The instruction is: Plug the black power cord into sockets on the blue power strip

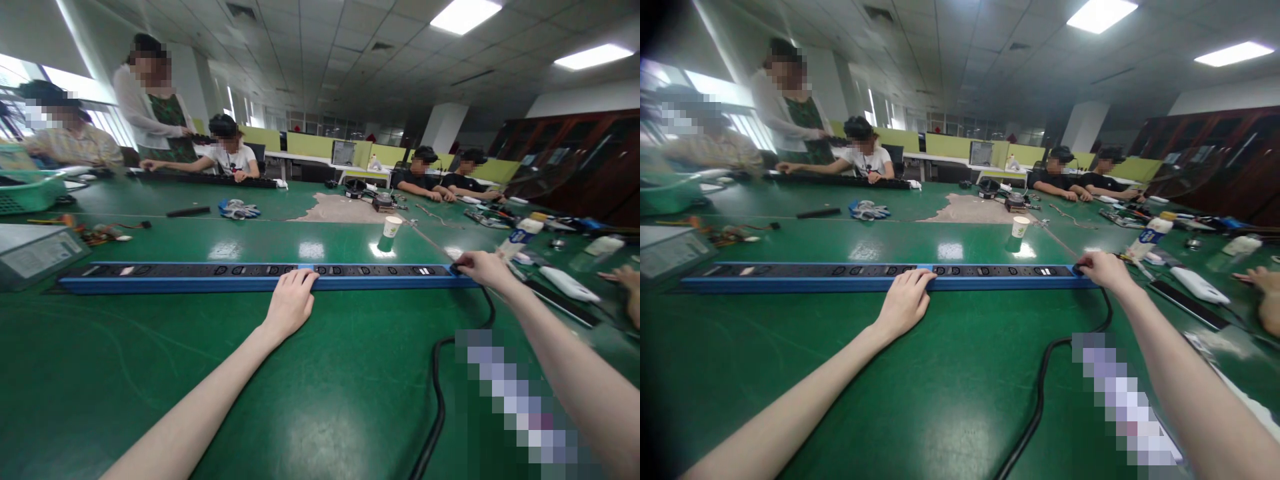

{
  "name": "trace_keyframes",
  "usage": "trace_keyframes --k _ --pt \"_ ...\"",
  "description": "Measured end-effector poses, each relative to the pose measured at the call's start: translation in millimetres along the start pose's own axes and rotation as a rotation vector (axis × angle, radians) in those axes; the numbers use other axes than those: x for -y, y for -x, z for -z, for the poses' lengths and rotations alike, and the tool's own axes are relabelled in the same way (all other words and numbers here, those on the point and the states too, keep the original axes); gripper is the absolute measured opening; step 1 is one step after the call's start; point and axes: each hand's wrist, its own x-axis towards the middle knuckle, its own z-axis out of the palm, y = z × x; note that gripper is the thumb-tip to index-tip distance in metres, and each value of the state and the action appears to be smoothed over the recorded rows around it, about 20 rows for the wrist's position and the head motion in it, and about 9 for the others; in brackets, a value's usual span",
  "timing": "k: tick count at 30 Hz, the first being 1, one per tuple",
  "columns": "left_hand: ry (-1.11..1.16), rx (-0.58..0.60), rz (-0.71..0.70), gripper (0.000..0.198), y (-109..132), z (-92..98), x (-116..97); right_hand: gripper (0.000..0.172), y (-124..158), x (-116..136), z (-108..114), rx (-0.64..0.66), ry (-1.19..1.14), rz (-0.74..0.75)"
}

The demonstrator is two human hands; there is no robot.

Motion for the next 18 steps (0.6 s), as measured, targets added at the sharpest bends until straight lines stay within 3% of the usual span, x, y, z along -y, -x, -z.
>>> trace_keyframes --k 6,11,18 --pt "0.004 -0.001 -0.002 0.049 0.2 1.2 -0.8 0.033 -20.1 1.1 5.9 0.141 0.047 -0.045" --pt "0.004 0.000 -0.001 0.050 0.1 1.5 -0.5 0.037 -29.9 -3.9 9.2 0.183 0.020 -0.091" --pt "0.012 0.000 0.006 0.050 -0.7 2.3 -0.2 0.038 -16.6 -14.8 7.3 0.179 -0.175 -0.114"
